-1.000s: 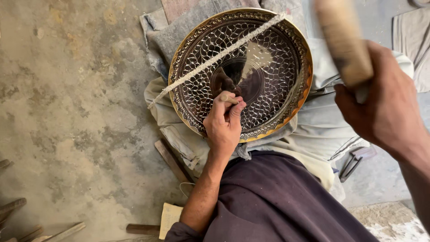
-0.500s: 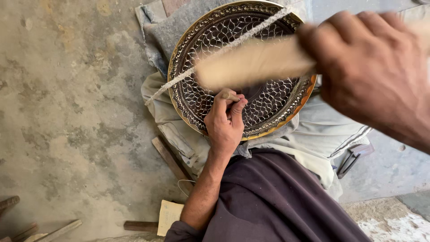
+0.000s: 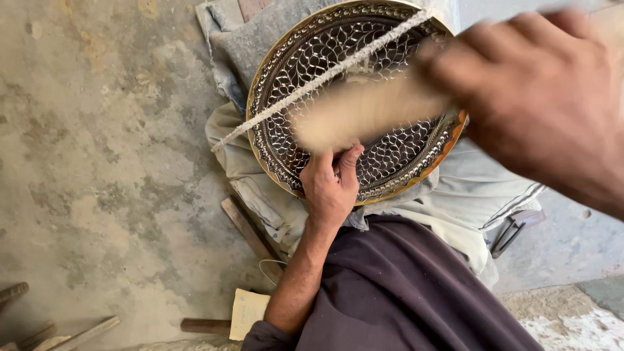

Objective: The person sits on the floor with an engraved brass tray on their lap, holds a small punch against the tray's surface, and repeatedly strikes the punch with a wooden mallet to chase the decorative pattern, repositioning the punch between strikes.

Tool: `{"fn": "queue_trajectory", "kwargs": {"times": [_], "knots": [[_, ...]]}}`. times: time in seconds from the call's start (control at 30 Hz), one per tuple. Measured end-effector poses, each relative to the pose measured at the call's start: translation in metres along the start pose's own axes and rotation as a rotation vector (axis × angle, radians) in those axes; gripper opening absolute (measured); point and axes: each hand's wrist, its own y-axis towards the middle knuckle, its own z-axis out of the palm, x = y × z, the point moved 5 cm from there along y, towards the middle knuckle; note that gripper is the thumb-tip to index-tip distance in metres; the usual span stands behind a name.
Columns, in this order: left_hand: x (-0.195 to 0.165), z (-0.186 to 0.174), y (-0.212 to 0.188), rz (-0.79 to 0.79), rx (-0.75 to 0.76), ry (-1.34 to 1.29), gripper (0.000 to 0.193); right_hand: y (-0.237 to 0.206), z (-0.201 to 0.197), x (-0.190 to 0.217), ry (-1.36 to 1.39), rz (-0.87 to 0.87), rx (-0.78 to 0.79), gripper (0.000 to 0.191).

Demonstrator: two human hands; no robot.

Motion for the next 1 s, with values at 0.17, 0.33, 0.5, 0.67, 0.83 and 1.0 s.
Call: {"fn": "queue_trajectory", "kwargs": {"times": [0.17, 0.33, 0.5, 0.67, 0.83, 1.0], "knots": [[0.003, 0.000, -0.001, -0.015, -0.012, -0.038, 0.025, 0.000, 0.003, -0.008, 0.058, 0.083, 0.036, 0.055], [0.003, 0.001, -0.001, 0.016, -0.028, 0.001, 0.026, 0.006, -0.001, 0.012, -0.511, -0.218, -0.024, 0.053], [0.003, 0.002, -0.001, 0.015, -0.002, 0.011, 0.022, 0.006, 0.000, 0.001, 0.005, 0.107, 0.021, 0.055], [0.003, 0.000, -0.001, -0.019, -0.016, -0.010, 0.025, 0.000, 0.007, -0.012, 0.347, 0.168, 0.048, 0.052], [0.003, 0.001, -0.001, -0.031, -0.005, 0.006, 0.022, -0.003, 0.005, 0.005, -0.474, -0.152, 0.027, 0.049], [0.003, 0.003, -0.002, -0.006, -0.006, 0.016, 0.026, -0.002, -0.002, 0.001, 0.046, 0.070, 0.029, 0.050]]}}
